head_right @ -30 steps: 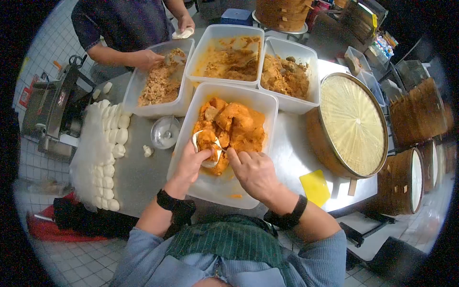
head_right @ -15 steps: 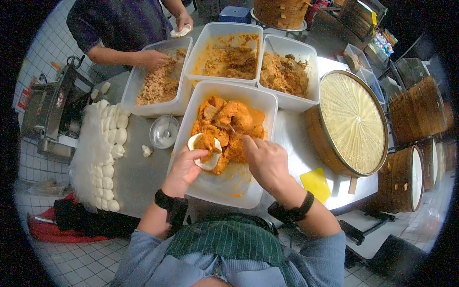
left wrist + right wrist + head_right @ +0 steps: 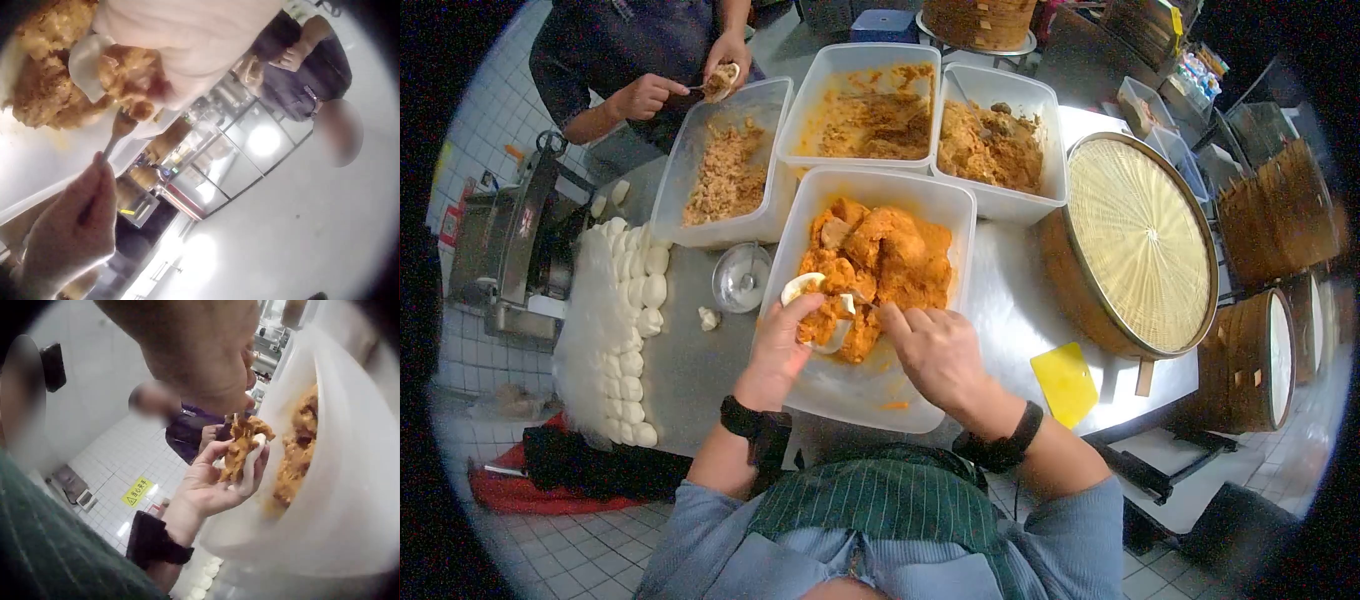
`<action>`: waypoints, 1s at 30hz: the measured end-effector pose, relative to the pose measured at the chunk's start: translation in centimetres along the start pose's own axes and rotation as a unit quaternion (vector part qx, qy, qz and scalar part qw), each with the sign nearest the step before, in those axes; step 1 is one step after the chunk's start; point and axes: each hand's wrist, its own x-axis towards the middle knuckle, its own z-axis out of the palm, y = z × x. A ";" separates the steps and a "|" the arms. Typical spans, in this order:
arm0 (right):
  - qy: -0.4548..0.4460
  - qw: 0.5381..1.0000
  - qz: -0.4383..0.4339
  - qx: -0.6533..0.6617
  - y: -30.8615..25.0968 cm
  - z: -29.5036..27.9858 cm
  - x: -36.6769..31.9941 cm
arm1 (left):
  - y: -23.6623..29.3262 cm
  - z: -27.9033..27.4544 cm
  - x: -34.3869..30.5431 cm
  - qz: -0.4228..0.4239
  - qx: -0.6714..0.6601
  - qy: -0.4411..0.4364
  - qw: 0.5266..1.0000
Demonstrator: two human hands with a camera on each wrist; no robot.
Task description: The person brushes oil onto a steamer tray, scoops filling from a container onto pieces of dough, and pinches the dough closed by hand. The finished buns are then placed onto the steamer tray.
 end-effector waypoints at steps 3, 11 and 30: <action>-0.004 0.996 0.065 -0.060 1.6 1.3 0.3 | 0.1 -0.8 0.0 -0.075 0.004 -0.014 0.997; -0.043 0.990 0.073 -0.114 3.9 2.2 2.3 | 0.3 0.1 -0.5 -0.050 -0.054 -0.087 0.993; -0.075 0.867 0.155 0.468 0.4 -3.0 1.9 | 1.3 1.5 -3.9 -0.141 -0.136 -0.181 0.964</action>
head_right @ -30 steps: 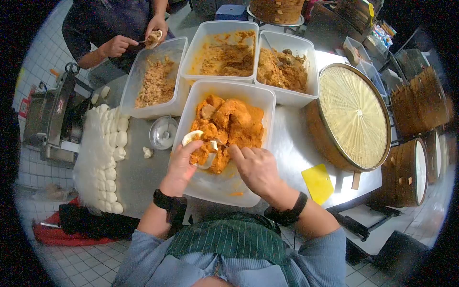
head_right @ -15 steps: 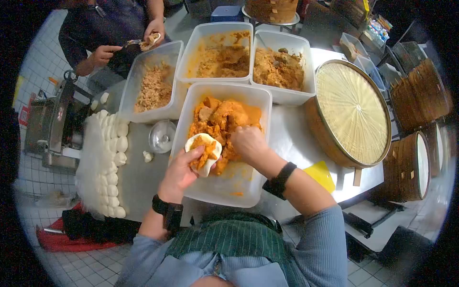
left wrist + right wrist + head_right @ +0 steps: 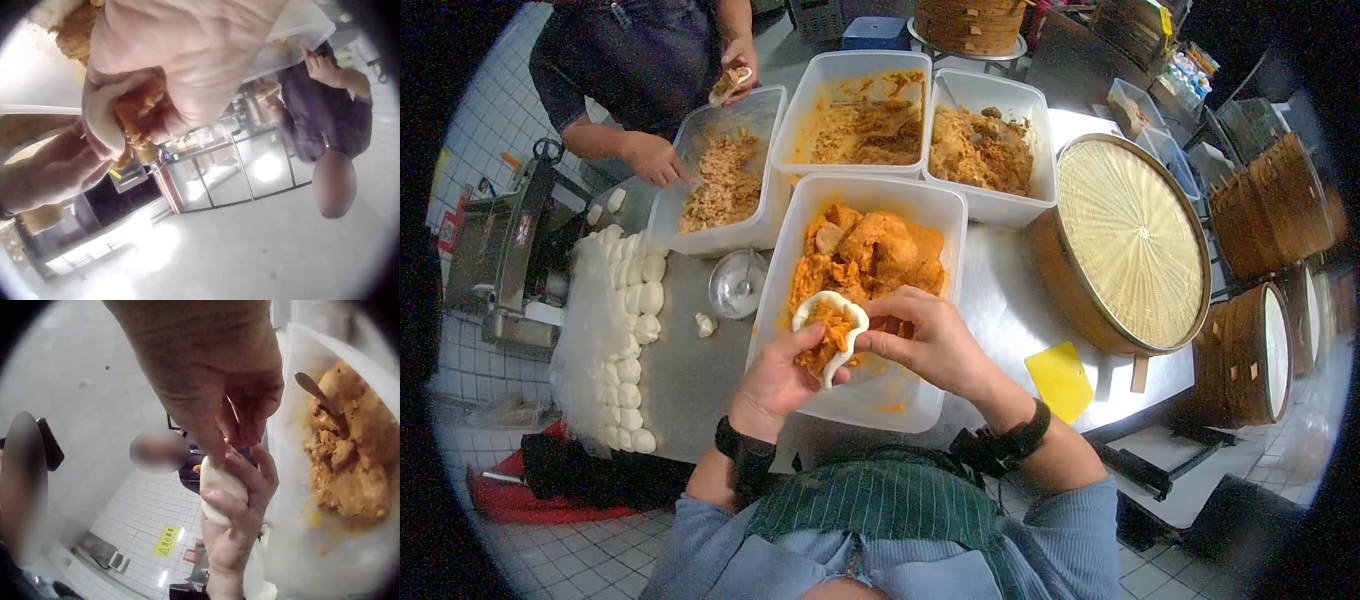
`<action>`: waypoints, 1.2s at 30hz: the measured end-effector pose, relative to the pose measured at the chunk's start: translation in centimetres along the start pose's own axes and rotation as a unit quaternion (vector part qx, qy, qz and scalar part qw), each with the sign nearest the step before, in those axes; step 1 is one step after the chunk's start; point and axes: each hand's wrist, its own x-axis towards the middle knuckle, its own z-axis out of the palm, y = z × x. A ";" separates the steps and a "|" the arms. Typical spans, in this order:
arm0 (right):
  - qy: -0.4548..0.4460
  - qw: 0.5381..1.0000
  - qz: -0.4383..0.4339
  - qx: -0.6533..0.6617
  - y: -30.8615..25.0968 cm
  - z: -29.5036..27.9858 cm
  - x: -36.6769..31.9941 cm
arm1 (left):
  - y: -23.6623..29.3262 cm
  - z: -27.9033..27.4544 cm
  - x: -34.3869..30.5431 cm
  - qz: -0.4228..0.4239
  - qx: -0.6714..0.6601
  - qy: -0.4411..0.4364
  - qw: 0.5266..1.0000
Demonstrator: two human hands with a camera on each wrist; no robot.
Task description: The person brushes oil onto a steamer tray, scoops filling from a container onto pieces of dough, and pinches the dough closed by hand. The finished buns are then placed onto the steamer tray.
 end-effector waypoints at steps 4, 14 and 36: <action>0.036 0.998 -0.039 -0.027 0.2 0.4 -0.5 | -0.6 0.4 -0.2 0.012 0.098 0.002 0.995; 0.012 1.000 -0.017 -0.015 -0.3 0.1 -0.8 | -1.1 0.3 -0.5 0.013 0.185 -0.038 0.982; 0.061 0.996 0.017 0.060 1.7 -0.1 -0.7 | 1.3 1.4 -1.0 -0.088 0.036 0.013 0.995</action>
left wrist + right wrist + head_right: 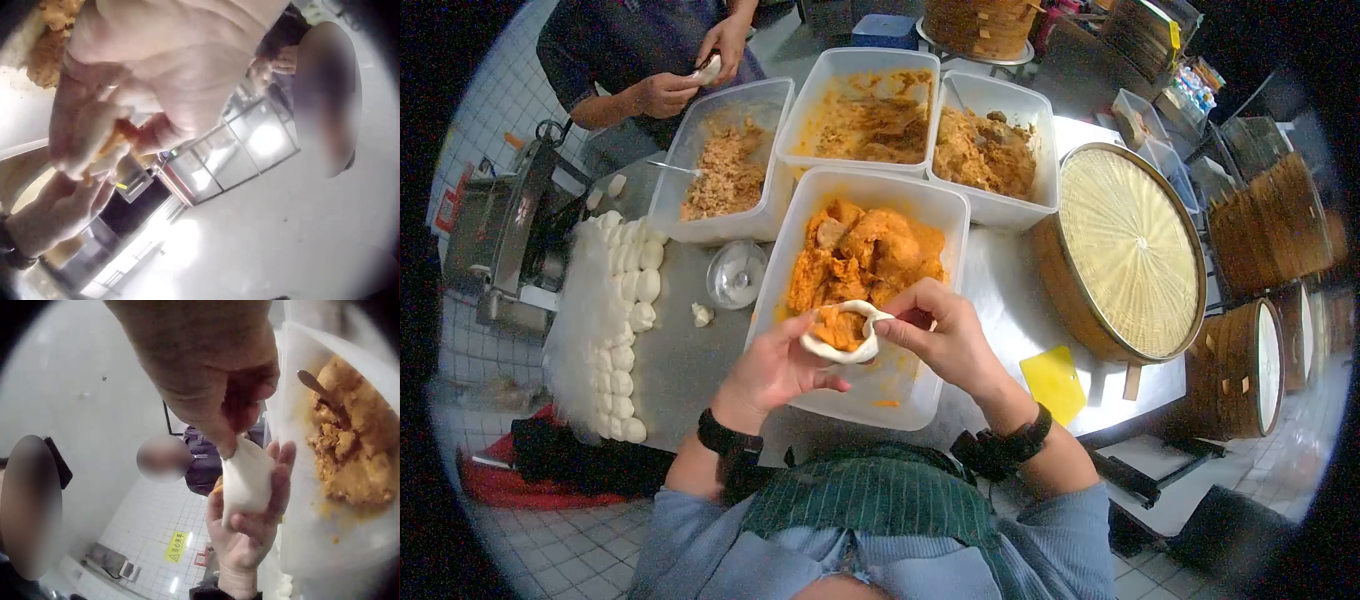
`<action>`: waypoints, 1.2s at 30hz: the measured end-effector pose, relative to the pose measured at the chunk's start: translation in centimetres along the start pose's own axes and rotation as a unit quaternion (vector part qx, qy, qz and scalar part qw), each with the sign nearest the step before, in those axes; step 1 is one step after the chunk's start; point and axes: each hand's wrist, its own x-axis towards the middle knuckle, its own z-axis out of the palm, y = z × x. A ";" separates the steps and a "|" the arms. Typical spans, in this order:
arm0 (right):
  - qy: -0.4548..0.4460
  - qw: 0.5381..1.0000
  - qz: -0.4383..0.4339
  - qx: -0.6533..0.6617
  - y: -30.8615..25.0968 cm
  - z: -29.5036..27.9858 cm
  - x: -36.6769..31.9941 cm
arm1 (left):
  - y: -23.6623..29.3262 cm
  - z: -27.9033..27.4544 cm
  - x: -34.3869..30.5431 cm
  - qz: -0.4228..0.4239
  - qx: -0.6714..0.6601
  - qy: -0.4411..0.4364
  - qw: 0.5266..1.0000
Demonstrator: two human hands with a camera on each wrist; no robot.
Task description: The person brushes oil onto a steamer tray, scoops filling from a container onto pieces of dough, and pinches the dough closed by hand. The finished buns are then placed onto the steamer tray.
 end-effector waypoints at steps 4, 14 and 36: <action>-0.001 0.993 -0.094 -0.073 -0.1 0.8 0.2 | -2.1 -1.4 1.3 0.067 0.131 -0.006 0.989; -0.004 0.992 -0.052 -0.113 -0.7 1.2 0.1 | -1.2 0.2 0.6 0.088 0.236 0.024 0.967; 0.038 0.994 0.052 0.092 -0.2 2.0 0.6 | -1.5 -0.3 1.2 0.140 0.180 0.050 0.973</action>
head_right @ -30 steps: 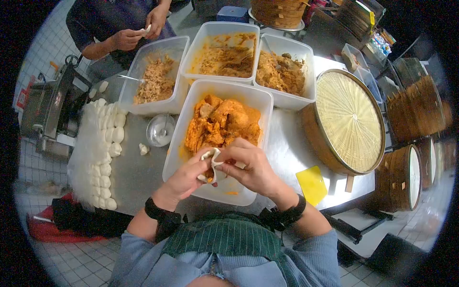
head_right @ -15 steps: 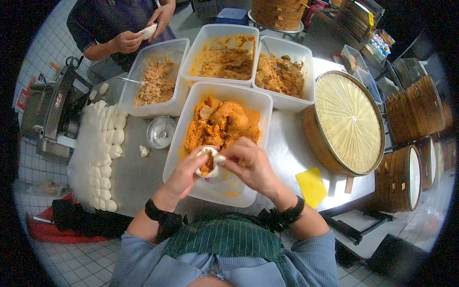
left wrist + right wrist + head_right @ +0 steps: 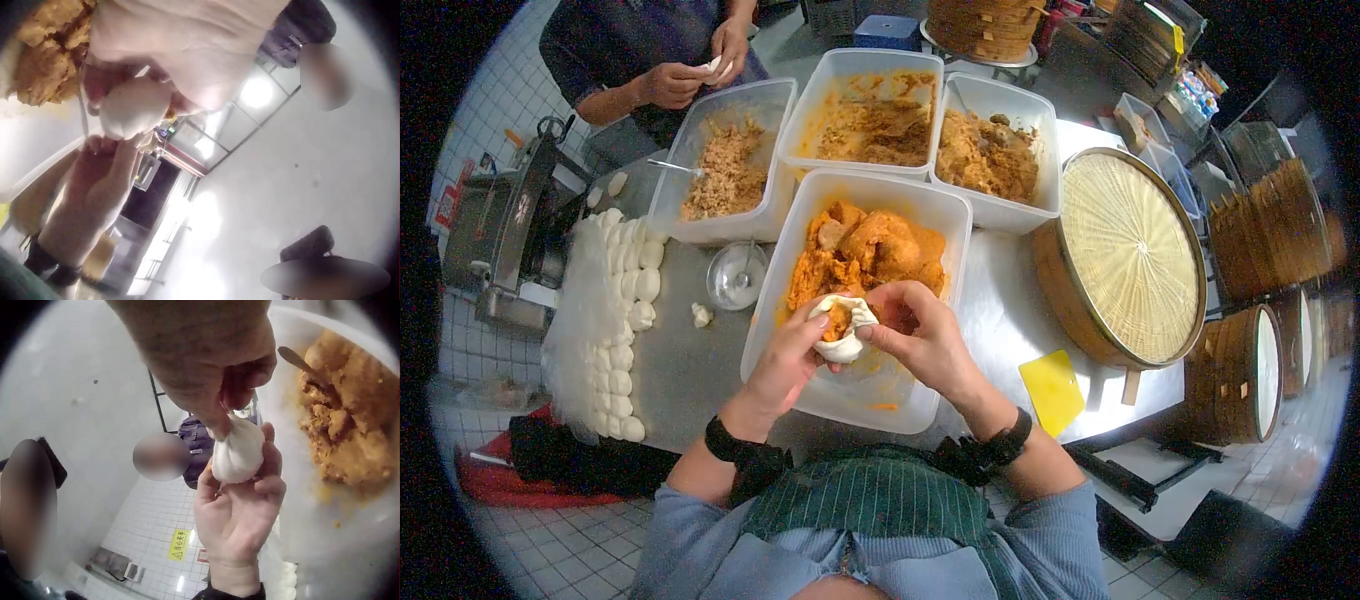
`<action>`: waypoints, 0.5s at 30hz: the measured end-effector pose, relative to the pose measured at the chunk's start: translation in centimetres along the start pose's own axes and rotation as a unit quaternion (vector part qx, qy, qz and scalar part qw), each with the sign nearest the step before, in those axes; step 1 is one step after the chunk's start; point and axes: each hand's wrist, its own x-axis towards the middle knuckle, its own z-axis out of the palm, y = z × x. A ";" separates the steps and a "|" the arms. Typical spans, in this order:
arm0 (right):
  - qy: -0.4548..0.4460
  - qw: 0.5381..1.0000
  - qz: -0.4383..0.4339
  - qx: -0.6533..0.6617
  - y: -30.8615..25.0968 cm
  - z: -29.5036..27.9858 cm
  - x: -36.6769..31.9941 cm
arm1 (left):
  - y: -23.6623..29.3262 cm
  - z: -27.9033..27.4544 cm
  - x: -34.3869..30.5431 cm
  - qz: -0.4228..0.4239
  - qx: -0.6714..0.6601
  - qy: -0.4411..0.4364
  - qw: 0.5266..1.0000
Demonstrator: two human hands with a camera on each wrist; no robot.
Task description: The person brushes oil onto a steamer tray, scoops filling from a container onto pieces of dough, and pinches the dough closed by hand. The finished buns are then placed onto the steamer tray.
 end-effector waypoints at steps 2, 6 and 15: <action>-0.034 0.992 -0.053 -0.114 0.2 -0.1 0.1 | -0.3 0.1 0.1 0.013 0.128 0.028 0.991; -0.066 0.960 -0.176 -0.207 -1.3 0.0 -0.2 | -0.8 -0.3 0.1 -0.023 0.222 -0.029 0.974; -0.010 0.984 -0.082 -0.161 -1.0 0.1 -0.2 | 0.6 0.2 0.0 -0.035 -0.053 -0.005 0.998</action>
